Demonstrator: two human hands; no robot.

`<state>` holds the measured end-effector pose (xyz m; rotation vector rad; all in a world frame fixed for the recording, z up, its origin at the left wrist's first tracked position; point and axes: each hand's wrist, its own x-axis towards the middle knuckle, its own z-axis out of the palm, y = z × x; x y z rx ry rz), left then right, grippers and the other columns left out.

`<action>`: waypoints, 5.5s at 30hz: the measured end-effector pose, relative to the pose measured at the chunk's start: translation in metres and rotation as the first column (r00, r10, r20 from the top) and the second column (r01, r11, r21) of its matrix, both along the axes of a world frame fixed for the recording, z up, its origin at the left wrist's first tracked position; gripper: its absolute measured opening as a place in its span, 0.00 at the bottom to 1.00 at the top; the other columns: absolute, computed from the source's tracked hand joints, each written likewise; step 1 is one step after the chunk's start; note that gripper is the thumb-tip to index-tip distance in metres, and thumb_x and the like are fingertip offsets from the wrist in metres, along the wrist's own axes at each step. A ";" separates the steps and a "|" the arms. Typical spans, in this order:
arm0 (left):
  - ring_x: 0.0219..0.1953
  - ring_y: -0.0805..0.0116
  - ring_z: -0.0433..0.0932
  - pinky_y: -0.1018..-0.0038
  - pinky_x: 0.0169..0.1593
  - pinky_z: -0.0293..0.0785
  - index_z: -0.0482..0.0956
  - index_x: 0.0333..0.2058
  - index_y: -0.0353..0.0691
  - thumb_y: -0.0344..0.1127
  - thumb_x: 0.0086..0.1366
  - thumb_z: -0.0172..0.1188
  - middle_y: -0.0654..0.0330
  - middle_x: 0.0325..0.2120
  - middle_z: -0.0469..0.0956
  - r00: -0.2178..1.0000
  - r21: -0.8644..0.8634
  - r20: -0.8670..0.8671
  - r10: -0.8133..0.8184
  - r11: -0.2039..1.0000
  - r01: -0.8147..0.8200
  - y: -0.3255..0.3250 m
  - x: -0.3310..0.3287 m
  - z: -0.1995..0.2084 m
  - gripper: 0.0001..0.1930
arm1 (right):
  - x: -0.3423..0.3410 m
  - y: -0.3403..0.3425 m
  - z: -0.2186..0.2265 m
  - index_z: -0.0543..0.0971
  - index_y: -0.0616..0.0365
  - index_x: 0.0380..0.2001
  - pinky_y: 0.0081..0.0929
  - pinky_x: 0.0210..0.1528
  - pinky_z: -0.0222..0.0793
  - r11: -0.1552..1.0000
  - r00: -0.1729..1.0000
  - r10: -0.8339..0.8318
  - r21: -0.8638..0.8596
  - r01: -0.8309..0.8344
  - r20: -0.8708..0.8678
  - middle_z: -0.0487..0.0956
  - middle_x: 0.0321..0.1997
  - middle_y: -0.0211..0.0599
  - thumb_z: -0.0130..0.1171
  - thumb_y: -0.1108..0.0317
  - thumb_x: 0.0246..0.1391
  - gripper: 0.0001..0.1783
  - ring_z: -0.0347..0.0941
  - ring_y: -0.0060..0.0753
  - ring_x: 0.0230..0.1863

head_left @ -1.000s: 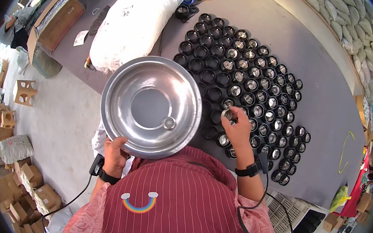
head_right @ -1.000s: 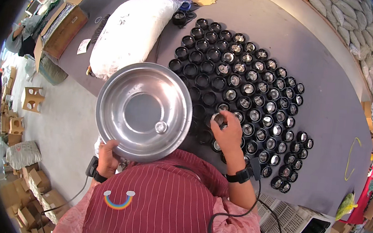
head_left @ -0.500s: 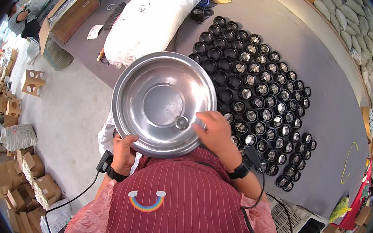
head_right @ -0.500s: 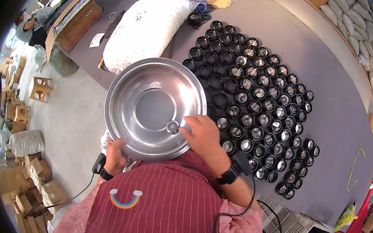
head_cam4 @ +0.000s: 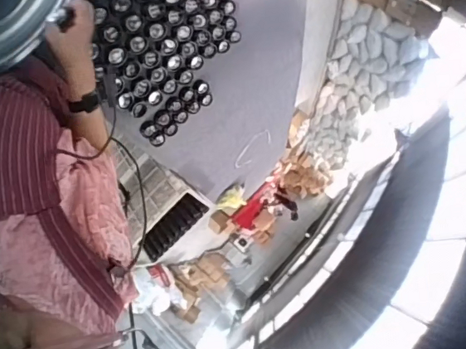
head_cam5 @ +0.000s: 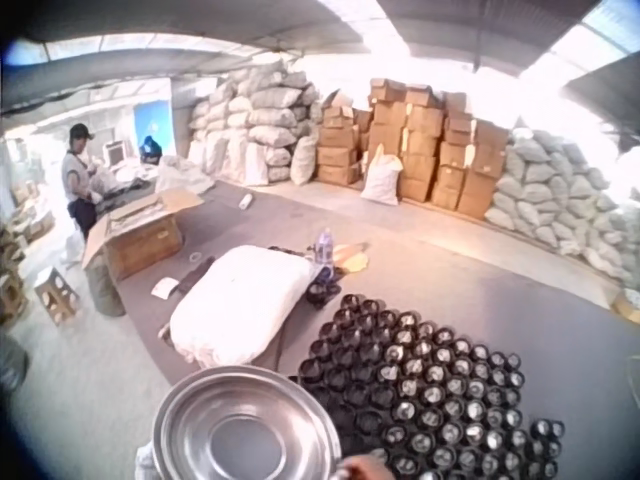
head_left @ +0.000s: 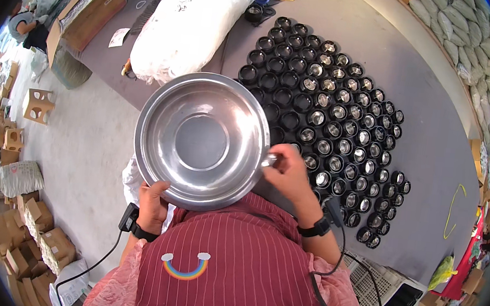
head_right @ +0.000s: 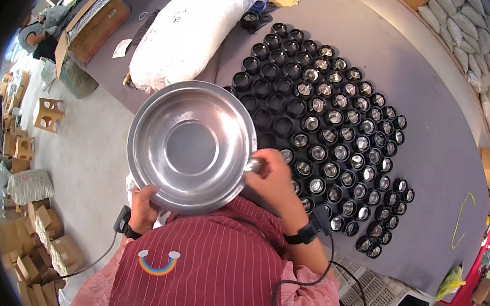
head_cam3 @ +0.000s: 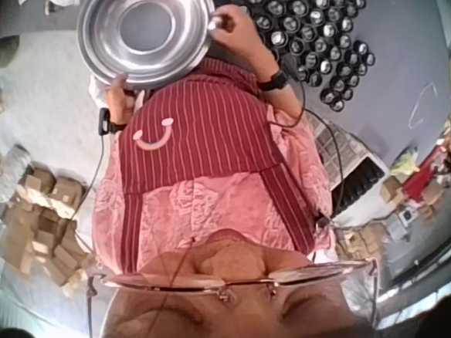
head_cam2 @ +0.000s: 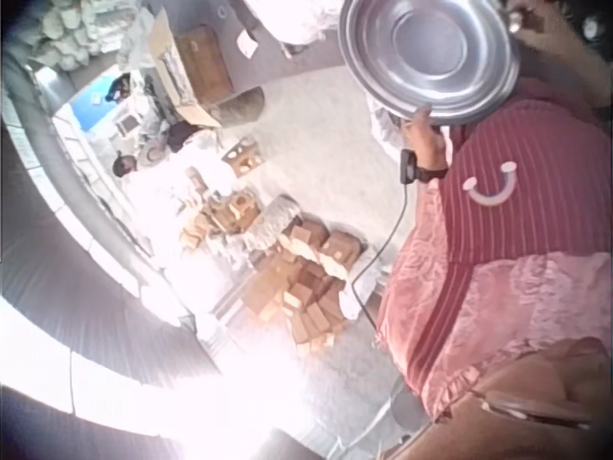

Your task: Placing metal caps into black plastic rings arranged on a table in rows.

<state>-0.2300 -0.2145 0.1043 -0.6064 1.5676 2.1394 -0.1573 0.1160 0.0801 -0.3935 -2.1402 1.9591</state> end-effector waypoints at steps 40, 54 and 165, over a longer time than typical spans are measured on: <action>0.38 0.55 0.81 0.50 0.44 0.83 0.67 0.49 0.30 0.26 0.60 0.50 0.53 0.36 0.77 0.634 0.051 0.654 0.413 0.812 -0.581 -0.233 0.139 -0.221 0.17 | -0.032 -0.301 -0.192 0.61 0.60 0.63 0.46 0.45 0.75 0.692 0.215 0.632 -0.668 0.274 0.744 0.70 0.59 0.47 0.65 0.54 0.52 0.40 0.74 0.46 0.49; 0.70 0.43 0.52 0.57 0.68 0.55 0.47 0.70 0.40 0.47 0.52 0.72 0.37 0.66 0.54 0.955 -0.882 0.198 0.221 0.466 0.075 -0.352 0.074 -0.350 0.53 | -0.100 -0.409 -0.359 0.67 0.62 0.51 0.51 0.34 0.80 0.858 0.109 0.432 -0.445 0.256 0.895 0.72 0.48 0.49 0.47 0.76 0.49 0.22 0.75 0.53 0.44; 0.54 0.52 0.75 0.56 0.60 0.72 0.63 0.59 0.33 0.20 0.53 0.50 0.49 0.54 0.72 0.952 0.352 0.043 0.303 0.887 -0.298 -0.225 0.052 -0.060 0.31 | -0.116 -0.259 -0.030 0.69 0.58 0.58 0.30 0.50 0.72 0.958 0.978 0.129 -0.236 -0.165 -0.163 0.75 0.51 0.42 0.63 0.66 0.54 0.28 0.74 0.32 0.49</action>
